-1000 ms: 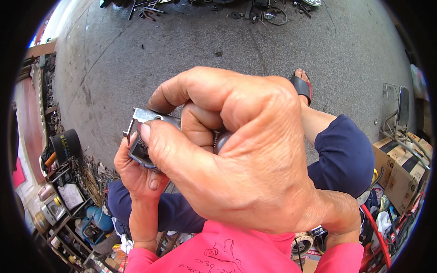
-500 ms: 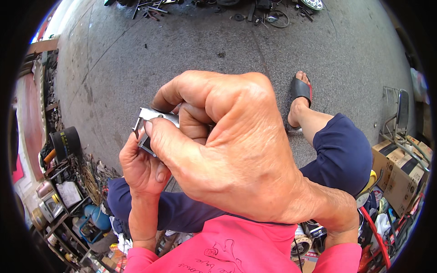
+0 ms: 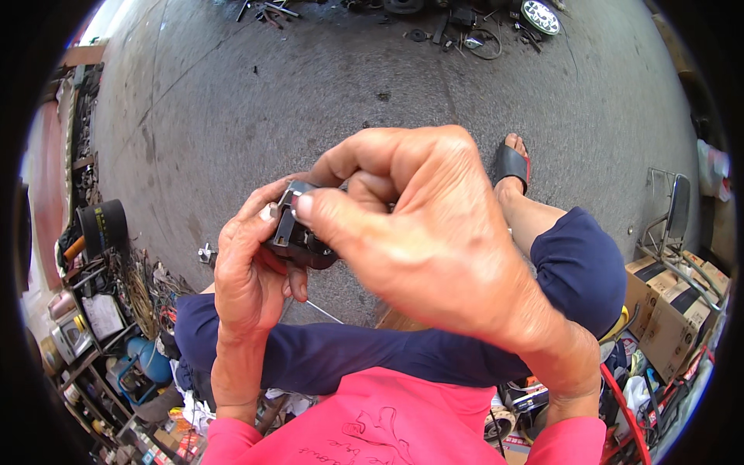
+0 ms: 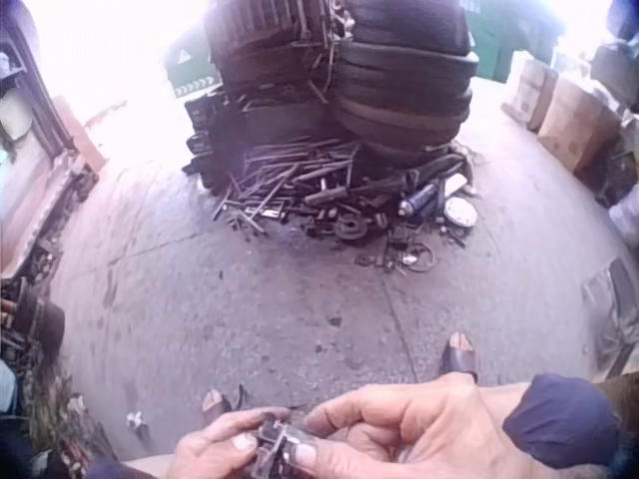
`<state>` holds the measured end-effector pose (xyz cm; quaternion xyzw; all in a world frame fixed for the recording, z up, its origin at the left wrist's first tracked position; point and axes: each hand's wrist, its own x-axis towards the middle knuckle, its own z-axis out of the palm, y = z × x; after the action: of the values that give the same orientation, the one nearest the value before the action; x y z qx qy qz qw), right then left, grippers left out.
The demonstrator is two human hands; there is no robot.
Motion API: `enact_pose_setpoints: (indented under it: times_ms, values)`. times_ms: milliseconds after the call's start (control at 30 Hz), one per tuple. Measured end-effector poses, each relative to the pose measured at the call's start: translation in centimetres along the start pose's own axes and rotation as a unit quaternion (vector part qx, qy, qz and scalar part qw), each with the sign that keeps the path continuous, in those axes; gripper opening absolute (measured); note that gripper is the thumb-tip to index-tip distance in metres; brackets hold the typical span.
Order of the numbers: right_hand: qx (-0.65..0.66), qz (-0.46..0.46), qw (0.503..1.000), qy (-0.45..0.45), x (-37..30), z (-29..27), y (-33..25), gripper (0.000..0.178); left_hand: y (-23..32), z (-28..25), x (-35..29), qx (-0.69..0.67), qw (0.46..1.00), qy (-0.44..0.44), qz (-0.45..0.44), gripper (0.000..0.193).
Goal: The person assembles a small mechanical part by hand, inserting a spring and a metal plate into a housing. They then use a screwdriver to tighten a screw and secure the components together.
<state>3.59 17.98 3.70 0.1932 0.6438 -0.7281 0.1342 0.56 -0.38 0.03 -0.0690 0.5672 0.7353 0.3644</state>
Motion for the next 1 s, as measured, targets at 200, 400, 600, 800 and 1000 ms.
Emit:
enact_pose_setpoints:
  times_ms: [200, 400, 600, 800, 1000]
  values:
    - [0.065, 0.109, 0.991, -0.030, 0.6, -0.8, 0.1, 0.024, 0.9, 0.4, -0.5, 0.003, 1.000, 0.011, -0.013, 0.040]
    - [0.132, 0.135, 0.980, -0.060, 1.4, -1.2, 0.7, 0.025, 1.6, 0.9, -0.6, 0.003, 0.999, 0.021, -0.041, 0.035]
    - [0.137, 0.142, 0.978, -0.074, 1.4, -1.1, 0.0, 0.019, 1.7, 0.7, -0.9, 0.001, 0.999, 0.014, -0.034, 0.034]
    - [0.245, 0.154, 0.946, -0.143, 2.3, -1.9, 1.1, 0.021, 1.8, 0.6, -1.1, 0.004, 1.000, 0.005, -0.028, 0.036]
    - [0.364, 0.154, 0.903, -0.171, 2.5, -2.1, 1.9, 0.024, 1.8, 0.5, -1.1, -0.017, 0.999, 0.005, -0.028, 0.037]
